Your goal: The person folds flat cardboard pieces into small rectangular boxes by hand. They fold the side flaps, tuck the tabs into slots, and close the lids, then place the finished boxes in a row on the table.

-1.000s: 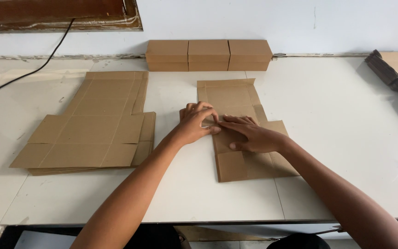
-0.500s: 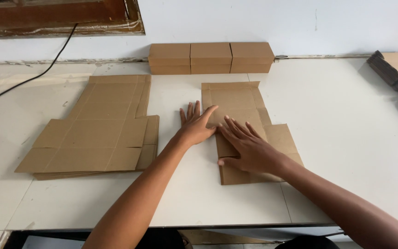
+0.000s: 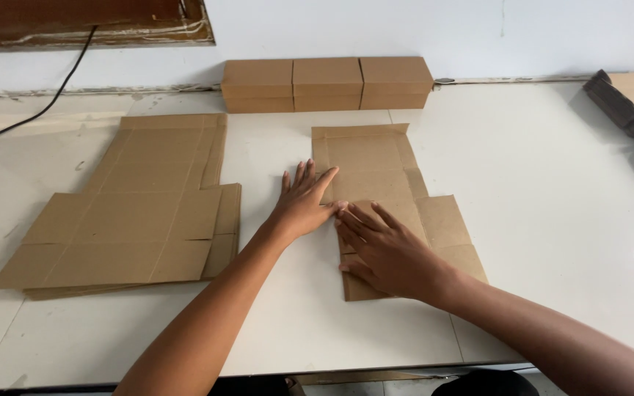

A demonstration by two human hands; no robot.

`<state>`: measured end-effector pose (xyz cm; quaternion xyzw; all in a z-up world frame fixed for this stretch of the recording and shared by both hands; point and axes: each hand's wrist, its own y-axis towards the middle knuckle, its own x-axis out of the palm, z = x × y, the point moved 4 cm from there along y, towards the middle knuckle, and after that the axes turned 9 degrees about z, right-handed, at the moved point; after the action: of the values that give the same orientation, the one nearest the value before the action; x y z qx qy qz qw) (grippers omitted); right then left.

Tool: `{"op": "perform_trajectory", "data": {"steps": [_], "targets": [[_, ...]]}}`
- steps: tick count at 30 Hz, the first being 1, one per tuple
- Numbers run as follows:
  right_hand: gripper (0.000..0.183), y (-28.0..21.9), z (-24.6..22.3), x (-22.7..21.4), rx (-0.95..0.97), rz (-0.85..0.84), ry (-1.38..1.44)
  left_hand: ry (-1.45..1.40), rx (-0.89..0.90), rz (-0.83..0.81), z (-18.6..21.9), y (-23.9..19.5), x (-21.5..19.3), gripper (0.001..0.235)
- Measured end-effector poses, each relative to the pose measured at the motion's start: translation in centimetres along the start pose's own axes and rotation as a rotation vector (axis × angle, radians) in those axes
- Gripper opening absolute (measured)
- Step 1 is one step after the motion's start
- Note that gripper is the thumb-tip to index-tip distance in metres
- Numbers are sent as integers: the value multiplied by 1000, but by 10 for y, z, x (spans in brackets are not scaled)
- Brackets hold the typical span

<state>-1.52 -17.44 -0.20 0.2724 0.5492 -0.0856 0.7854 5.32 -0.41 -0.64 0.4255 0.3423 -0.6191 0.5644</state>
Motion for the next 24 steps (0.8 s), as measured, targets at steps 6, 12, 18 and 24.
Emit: {"op": "perform_trajectory", "data": {"steps": [6,12,18,24], "targets": [[71,4,2,5,-8,29,40,-42,20,41,1,1,4,70],[70,6,1,-5,-5,12,201,-89,-39,119,-6,2,1,85],[72,7,-6,-35,-17,-112,334,-109,-17,123,-10,6,0,91],[73,9,9,-40,61,-221,368,-90,-34,46,-10,7,4,104]]}}
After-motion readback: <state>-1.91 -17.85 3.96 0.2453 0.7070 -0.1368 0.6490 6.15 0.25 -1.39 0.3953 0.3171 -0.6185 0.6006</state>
